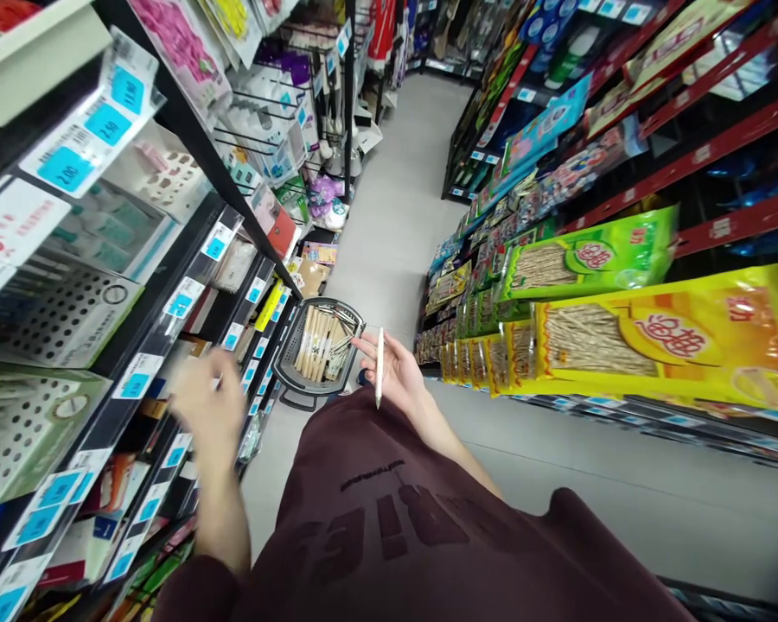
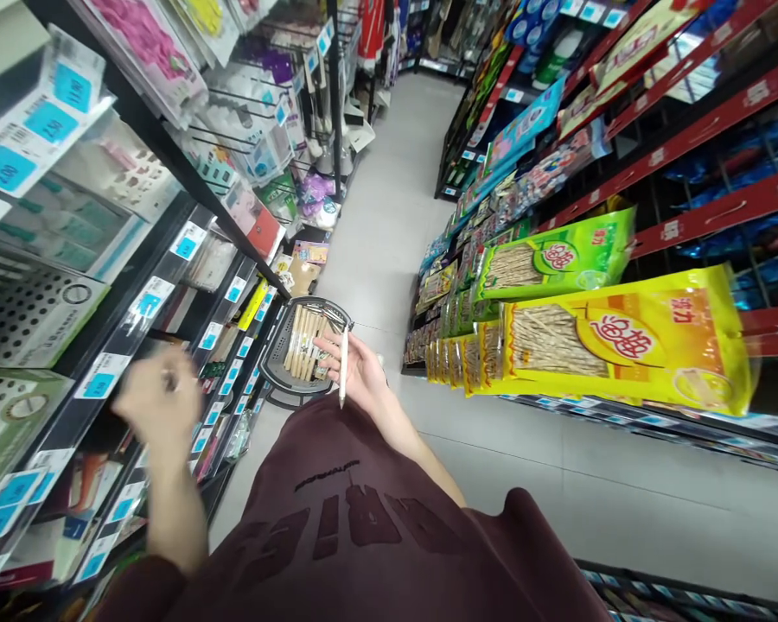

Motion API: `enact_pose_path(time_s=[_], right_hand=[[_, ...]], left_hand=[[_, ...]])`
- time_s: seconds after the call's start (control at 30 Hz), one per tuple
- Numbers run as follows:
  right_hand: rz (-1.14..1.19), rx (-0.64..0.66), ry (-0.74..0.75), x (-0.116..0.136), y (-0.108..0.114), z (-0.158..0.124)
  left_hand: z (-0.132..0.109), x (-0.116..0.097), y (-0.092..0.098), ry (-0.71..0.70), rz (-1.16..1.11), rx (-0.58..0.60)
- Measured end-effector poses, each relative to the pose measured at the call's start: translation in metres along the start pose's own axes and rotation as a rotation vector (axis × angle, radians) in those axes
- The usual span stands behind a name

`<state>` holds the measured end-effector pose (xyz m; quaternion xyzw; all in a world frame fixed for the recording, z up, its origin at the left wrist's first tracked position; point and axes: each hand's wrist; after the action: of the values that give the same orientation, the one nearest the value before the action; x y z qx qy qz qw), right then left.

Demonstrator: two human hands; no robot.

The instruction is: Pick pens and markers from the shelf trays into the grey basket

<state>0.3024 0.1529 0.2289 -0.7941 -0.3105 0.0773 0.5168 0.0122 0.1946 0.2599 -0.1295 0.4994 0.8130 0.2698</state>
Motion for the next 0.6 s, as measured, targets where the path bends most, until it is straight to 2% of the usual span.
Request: enact_pose_path(time_s=[0.07,0.1,0.17,0.2,0.27,0.37,0.47,0.6], right_hand=[[-0.01,-0.001,0.011,0.001,-0.003,-0.001],[-0.014,-0.006,0.02,0.001,-0.005,-0.001],[-0.019,-0.025,0.045,0.004,-0.008,-0.002],[-0.022,-0.037,0.059,0.005,-0.009,-0.003],[-0.028,-0.053,0.083,0.007,-0.012,-0.004],[-0.03,-0.066,0.076,0.008,-0.014,-0.002],[-0.023,-0.089,0.043,0.006,-0.016,0.0],[-0.016,-0.082,0.033,0.003,-0.018,0.002]], left_hand=[[-0.023,-0.057,-0.039,-0.056,-0.295,0.288],[-0.034,-0.081,-0.055,-0.028,-0.448,0.424],[-0.051,-0.114,-0.076,0.121,-0.71,0.584],[-0.056,-0.123,-0.081,0.204,-0.832,0.632],[-0.061,-0.128,-0.084,0.349,-1.019,0.65],[-0.06,-0.119,-0.082,0.462,-1.135,0.595],[-0.059,-0.116,-0.083,0.473,-1.14,0.554],[-0.06,-0.121,-0.088,0.421,-1.137,0.528]])
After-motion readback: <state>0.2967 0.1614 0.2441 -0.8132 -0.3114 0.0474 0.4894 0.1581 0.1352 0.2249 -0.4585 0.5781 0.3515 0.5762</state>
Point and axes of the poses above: each hand's wrist, its own z-axis towards the middle knuckle, its own y-axis out of the back of the hand, x = y × z, and after that the axes turned 11 degrees about -y, right-handed
